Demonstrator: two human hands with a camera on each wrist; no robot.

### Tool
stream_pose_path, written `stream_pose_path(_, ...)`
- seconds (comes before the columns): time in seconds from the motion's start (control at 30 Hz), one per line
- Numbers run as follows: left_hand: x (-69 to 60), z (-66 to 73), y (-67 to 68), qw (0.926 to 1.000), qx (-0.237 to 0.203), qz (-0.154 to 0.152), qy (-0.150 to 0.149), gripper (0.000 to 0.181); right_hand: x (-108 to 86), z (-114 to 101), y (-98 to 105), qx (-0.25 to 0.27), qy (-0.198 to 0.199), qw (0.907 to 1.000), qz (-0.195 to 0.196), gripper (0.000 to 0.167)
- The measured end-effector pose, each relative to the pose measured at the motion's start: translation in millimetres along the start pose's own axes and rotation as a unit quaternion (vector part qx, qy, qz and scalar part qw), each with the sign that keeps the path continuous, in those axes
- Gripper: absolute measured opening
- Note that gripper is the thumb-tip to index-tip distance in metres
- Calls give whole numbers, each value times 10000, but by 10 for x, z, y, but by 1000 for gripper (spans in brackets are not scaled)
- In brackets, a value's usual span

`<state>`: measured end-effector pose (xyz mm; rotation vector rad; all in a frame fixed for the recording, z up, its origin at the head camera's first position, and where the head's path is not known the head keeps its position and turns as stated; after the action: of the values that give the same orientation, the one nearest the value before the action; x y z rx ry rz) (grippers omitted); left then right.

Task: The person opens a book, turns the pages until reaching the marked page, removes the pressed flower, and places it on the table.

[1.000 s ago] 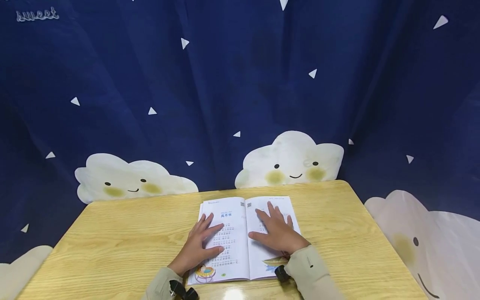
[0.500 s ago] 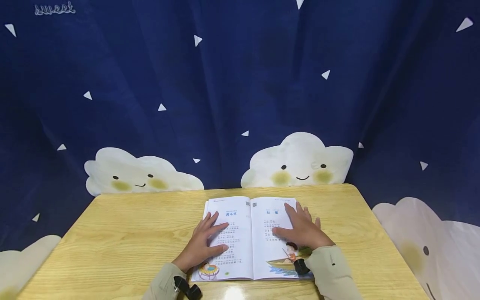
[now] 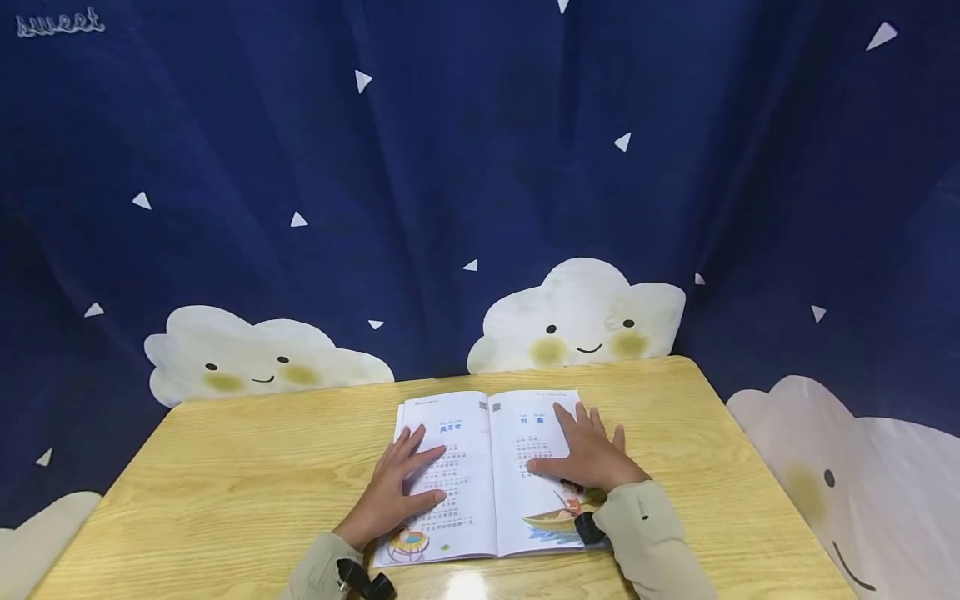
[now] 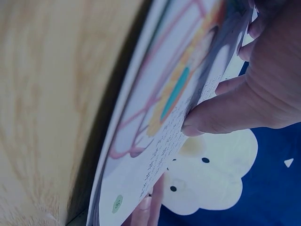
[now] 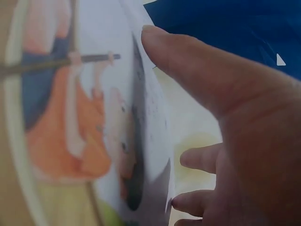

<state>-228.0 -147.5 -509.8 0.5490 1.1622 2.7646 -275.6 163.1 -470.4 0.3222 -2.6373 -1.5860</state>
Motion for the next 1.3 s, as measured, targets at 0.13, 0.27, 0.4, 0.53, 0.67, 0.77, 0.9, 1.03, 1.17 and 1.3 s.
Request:
stream_pose_path(0.13,-23,-19,-29,10000,-40,0,-2,63,-6,24,-53,-95,-80,9999,-53,115)
stream_pose_path(0.27,-34,-19,-68,10000,-32,-20,-50,63,-37,52,-83,-125,-146,9998,-76,117)
stream_pose_path(0.4,-27,-5,-108,9999,16,-63,-114,62,-63,87,-97,-239,-163,9996,34,119)
stream_pose_path(0.53,-14,25,-126,9998,26,-127,-128,62,-78,120,-106,-307,-170,9993,126,121)
stream_pose_path(0.67,-18,40,-120,9998,16,-194,-50,63,-72,141,-121,-351,-198,9991,122,123)
stream_pose_path(0.77,-17,42,-99,9998,1,-200,-43,63,-48,152,-129,-479,-185,9985,180,126)
stream_pose_path(0.9,-6,45,-60,9998,25,-157,-118,63,-2,148,-129,-620,-220,9974,289,132)
stream_pose_path(1.03,-10,37,-20,9999,70,-121,-69,63,39,104,-122,-616,-217,9972,371,135)
stream_pose_path(1.17,-15,23,3,9999,131,-78,-46,63,62,53,-110,-654,-245,9968,382,136)
stream_pose_path(1.3,-18,0,6,9999,157,-45,-28,63,87,28,-103,-717,-255,9962,418,137)
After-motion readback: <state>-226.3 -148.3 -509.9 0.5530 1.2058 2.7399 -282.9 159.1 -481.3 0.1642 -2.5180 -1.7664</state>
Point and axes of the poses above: each hand's wrist, its own x-axis towards the middle knuckle, its own y-axis out of the back of the hand, z = x × y, the point moved 3 cm from there along x, towards the middle knuckle, and after that the axes turned 6 degrees about z, right-handed, at the moved point
